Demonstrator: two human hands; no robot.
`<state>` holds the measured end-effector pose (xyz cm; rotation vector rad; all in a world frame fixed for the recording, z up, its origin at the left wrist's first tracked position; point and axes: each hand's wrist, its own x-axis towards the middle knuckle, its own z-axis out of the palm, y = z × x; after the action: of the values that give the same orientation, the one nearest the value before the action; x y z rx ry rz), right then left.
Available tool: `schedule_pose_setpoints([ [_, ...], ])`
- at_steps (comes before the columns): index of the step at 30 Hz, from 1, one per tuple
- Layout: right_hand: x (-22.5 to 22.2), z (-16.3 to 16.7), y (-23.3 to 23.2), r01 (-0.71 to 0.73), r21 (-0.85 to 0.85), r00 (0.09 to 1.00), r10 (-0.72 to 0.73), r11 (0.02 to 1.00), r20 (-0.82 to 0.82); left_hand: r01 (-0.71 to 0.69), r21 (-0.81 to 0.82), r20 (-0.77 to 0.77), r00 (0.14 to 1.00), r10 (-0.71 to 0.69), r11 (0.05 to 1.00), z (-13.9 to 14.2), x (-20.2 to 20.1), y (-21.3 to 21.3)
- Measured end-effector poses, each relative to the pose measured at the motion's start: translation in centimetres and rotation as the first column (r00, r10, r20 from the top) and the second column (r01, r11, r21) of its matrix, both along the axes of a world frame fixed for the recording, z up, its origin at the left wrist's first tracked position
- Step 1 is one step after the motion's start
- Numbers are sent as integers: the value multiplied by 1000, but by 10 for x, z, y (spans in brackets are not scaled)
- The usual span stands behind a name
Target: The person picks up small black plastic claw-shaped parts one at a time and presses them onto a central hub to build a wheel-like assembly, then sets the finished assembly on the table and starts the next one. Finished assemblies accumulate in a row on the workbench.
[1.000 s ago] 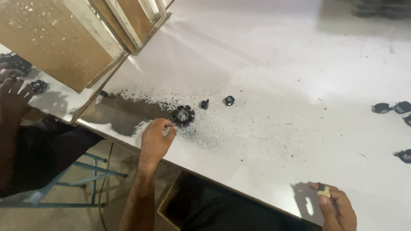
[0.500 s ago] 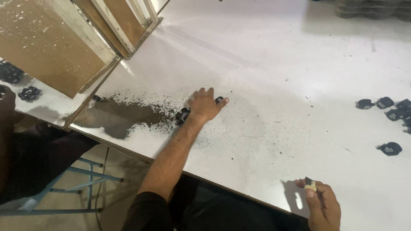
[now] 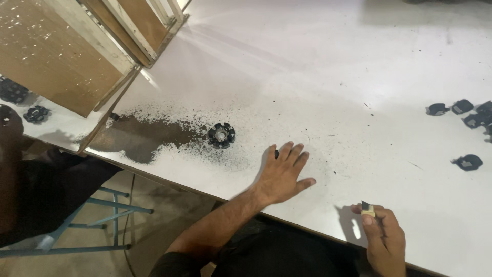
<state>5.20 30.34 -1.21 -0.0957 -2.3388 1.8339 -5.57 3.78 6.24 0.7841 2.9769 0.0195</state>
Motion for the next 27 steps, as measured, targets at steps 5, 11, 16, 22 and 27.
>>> schedule_pose_setpoints([
  [5,1,12,-6,6,-15,999,-5,1000,37,158,155,-123,983,-140,975,-11,25,-5],
  [11,-1,8,-4,-27,-22,998,26,999,-60,-47,376,-195,972,128,925,3,33,-63],
  [16,-4,4,-6,-1,60,1000,2,998,-26,-274,332,162,959,231,903,16,21,-72],
  [22,-1,6,-7,-2,104,993,14,995,-115,-215,415,78,976,201,884,6,14,-73],
  [27,-2,11,-14,67,198,997,-59,978,-46,-416,539,319,905,280,732,-9,41,-97],
])
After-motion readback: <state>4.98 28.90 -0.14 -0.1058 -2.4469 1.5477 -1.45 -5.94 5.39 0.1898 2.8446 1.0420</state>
